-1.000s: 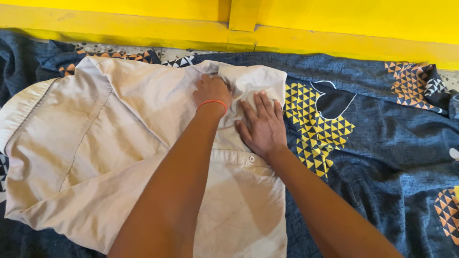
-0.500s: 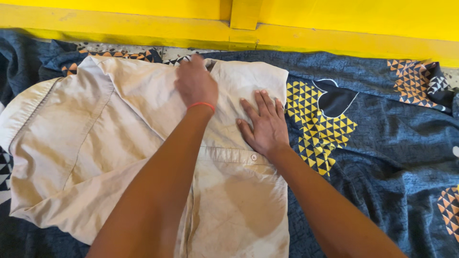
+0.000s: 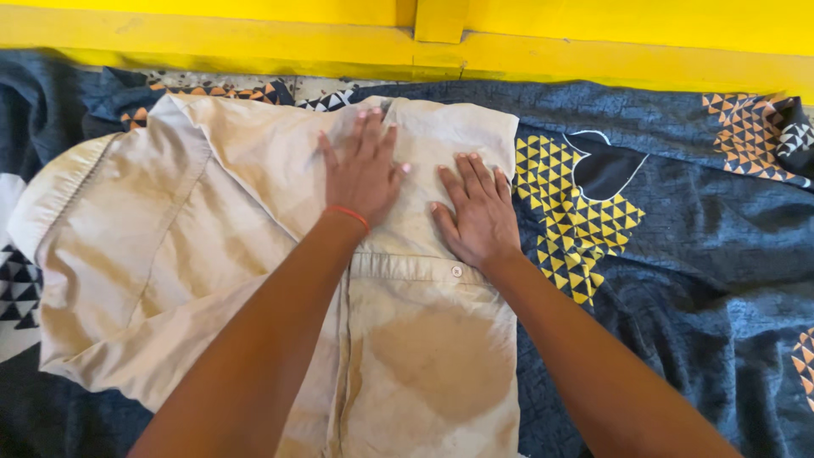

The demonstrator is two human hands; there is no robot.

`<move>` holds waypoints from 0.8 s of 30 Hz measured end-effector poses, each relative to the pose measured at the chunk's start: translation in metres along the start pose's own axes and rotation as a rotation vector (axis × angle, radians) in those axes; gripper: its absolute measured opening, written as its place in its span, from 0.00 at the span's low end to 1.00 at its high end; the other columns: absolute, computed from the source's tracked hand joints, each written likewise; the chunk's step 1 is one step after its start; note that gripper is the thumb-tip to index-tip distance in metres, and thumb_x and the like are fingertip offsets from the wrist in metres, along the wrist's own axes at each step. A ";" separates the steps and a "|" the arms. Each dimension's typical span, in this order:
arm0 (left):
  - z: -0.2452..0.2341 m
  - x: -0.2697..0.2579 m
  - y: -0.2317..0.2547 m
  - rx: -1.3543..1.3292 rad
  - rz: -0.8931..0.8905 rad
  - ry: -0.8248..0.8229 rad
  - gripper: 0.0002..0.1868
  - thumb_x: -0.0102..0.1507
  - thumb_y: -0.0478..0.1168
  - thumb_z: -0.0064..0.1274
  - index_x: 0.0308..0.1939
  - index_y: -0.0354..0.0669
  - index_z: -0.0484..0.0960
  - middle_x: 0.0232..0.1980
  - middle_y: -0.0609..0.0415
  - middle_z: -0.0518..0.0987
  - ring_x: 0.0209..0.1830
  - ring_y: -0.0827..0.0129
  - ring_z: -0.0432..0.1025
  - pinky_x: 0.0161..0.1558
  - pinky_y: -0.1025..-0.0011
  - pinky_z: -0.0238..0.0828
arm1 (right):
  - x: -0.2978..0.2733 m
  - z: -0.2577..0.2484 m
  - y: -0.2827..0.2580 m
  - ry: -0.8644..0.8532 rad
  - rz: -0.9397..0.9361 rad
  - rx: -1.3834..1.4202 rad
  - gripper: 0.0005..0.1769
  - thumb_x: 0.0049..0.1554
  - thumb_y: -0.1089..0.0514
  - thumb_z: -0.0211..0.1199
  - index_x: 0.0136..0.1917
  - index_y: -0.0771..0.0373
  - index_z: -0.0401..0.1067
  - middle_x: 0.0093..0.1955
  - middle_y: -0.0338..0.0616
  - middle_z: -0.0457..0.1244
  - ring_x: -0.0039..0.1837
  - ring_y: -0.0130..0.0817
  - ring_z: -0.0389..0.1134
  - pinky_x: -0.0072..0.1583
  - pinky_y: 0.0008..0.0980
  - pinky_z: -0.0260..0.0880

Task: The person folds a light-colored shirt on a patterned blanket. They button the shirt, lay it flat, smooth the fabric, fold the sleeves inward, fold the sides toward the center, and then fold the bottom up to create a compact rectangle.

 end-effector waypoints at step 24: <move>-0.011 -0.110 0.022 -0.032 -0.104 -0.206 0.39 0.68 0.61 0.35 0.79 0.46 0.54 0.83 0.51 0.49 0.83 0.63 0.41 0.76 0.40 0.28 | -0.002 0.016 0.006 -0.157 -0.041 0.056 0.34 0.65 0.40 0.51 0.76 0.60 0.62 0.82 0.60 0.47 0.83 0.58 0.42 0.74 0.68 0.40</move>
Point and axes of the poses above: each hand's wrist, its own x-axis towards the middle knuckle, its own z-axis out of the palm, y = z × x, the point moved 8 cm from there along x, towards the middle knuckle
